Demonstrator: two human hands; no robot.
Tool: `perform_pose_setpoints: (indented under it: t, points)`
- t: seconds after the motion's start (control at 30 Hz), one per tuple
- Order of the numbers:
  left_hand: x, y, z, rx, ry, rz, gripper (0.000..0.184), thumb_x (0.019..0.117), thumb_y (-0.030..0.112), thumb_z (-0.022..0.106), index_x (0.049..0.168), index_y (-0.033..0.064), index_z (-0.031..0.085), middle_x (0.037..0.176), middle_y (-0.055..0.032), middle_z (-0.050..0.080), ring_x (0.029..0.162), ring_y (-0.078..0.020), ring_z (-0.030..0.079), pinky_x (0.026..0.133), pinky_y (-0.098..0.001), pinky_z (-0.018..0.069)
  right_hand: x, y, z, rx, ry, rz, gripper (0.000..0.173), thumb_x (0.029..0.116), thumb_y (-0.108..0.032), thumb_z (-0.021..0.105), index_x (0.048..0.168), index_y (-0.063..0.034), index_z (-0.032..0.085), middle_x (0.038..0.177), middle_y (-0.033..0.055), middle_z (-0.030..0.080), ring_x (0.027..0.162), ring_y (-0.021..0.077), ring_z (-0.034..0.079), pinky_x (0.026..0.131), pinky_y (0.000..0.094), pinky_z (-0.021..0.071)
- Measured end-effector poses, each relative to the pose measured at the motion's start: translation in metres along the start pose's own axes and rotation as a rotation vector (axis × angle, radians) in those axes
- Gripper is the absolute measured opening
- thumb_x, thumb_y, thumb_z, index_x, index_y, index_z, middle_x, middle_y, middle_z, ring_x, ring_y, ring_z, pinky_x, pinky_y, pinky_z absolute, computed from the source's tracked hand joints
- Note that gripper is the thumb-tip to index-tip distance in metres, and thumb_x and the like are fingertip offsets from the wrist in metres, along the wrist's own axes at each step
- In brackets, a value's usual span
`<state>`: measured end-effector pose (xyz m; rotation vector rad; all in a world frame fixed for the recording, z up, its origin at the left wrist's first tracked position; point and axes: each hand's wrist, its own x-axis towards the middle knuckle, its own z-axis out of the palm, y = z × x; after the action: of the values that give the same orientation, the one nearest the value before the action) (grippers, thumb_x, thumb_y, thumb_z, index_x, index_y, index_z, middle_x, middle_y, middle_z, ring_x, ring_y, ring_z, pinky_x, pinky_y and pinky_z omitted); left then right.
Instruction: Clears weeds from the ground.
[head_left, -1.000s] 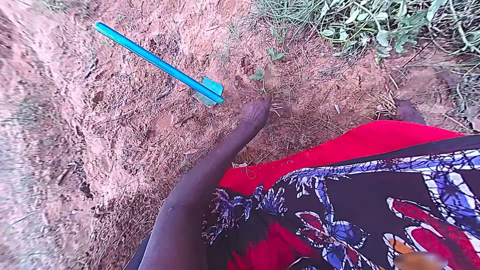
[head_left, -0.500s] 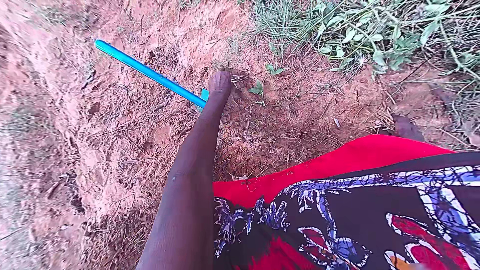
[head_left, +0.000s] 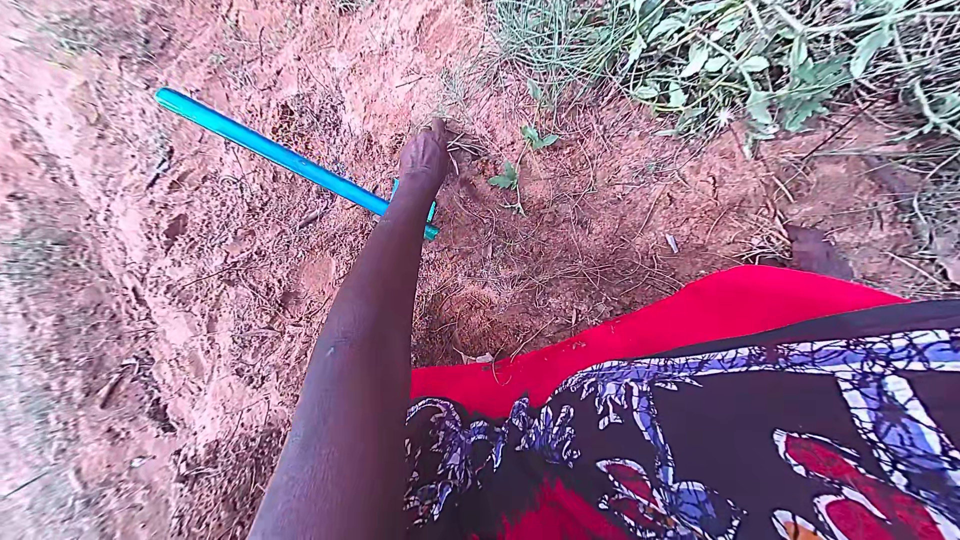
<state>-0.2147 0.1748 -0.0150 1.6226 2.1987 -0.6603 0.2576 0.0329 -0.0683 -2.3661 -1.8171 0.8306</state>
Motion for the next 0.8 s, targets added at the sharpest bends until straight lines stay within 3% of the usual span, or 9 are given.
perform_pose_setpoints:
  t: [0.13, 0.2, 0.3, 0.4, 0.53, 0.7, 0.8]
  points:
    - [0.0, 0.002, -0.012, -0.002, -0.055, -0.03, 0.053, 0.0999, 0.011, 0.057, 0.146, -0.0068, 0.037, 0.136, -0.0357, 0.055, 0.127, -0.0541, 0.056, 0.098, -0.0705, 0.0458, 0.0, -0.002, -0.002, 0.003, -0.016, -0.012, 0.044, 0.1005, -0.013, 0.056, 0.138, 0.0087, 0.054, 0.13, 0.0401, 0.059, 0.12, 0.0591, 0.058, 0.097, 0.0707, 0.0428]
    - [-0.007, 0.006, -0.019, 0.035, -0.106, -0.013, 0.044, 0.1031, 0.014, 0.055, 0.138, -0.0127, 0.049, 0.141, -0.035, 0.053, 0.134, -0.052, 0.05, 0.104, -0.0698, 0.0415, 0.0, -0.003, -0.001, -0.012, -0.016, -0.009, 0.044, 0.0996, -0.015, 0.057, 0.138, 0.0075, 0.055, 0.13, 0.0392, 0.059, 0.12, 0.0585, 0.058, 0.097, 0.0707, 0.0431]
    - [-0.019, 0.028, -0.021, 0.162, -0.12, -0.041, 0.036, 0.1011, 0.013, 0.057, 0.125, -0.0137, 0.059, 0.137, -0.0331, 0.057, 0.131, -0.0497, 0.053, 0.1, -0.068, 0.0439, 0.0, 0.0, 0.001, 0.013, 0.019, -0.045, 0.044, 0.0989, -0.014, 0.059, 0.136, 0.0088, 0.056, 0.128, 0.04, 0.059, 0.118, 0.0586, 0.059, 0.096, 0.0702, 0.0436]
    - [-0.027, 0.049, -0.011, 0.215, -0.08, -0.049, 0.03, 0.1006, 0.008, 0.056, 0.123, -0.0116, 0.063, 0.133, -0.0302, 0.061, 0.128, -0.0462, 0.057, 0.1, -0.0649, 0.0457, 0.0, 0.002, 0.002, 0.023, 0.037, -0.078, 0.043, 0.0994, -0.015, 0.06, 0.135, 0.008, 0.057, 0.127, 0.0401, 0.06, 0.117, 0.0591, 0.059, 0.095, 0.0705, 0.0443]
    - [-0.036, 0.054, -0.005, 0.237, -0.067, -0.031, 0.026, 0.0992, 0.002, 0.054, 0.12, -0.0087, 0.065, 0.128, -0.0282, 0.064, 0.12, -0.046, 0.063, 0.091, -0.0627, 0.0513, -0.001, 0.001, 0.001, 0.045, 0.035, -0.101, 0.04, 0.0996, -0.012, 0.061, 0.133, 0.0084, 0.058, 0.127, 0.0391, 0.061, 0.118, 0.0581, 0.059, 0.097, 0.0705, 0.0436]
    - [-0.048, 0.049, -0.007, 0.17, -0.087, -0.011, 0.026, 0.0997, 0.005, 0.056, 0.12, -0.0083, 0.064, 0.129, -0.0293, 0.063, 0.122, -0.0473, 0.061, 0.092, -0.0654, 0.0498, 0.001, 0.0, 0.001, -0.028, -0.007, -0.036, 0.039, 0.1012, -0.013, 0.058, 0.134, 0.0078, 0.057, 0.127, 0.0387, 0.06, 0.116, 0.0576, 0.06, 0.095, 0.0706, 0.0448]
    - [-0.054, 0.046, -0.007, 0.141, -0.097, 0.012, 0.027, 0.1012, 0.005, 0.053, 0.123, -0.0087, 0.062, 0.129, -0.0302, 0.063, 0.123, -0.0484, 0.06, 0.093, -0.0669, 0.0488, -0.004, -0.001, 0.001, -0.003, 0.063, -0.106, 0.038, 0.0986, -0.009, 0.06, 0.131, 0.0099, 0.059, 0.122, 0.0399, 0.062, 0.111, 0.0593, 0.062, 0.091, 0.0714, 0.046]
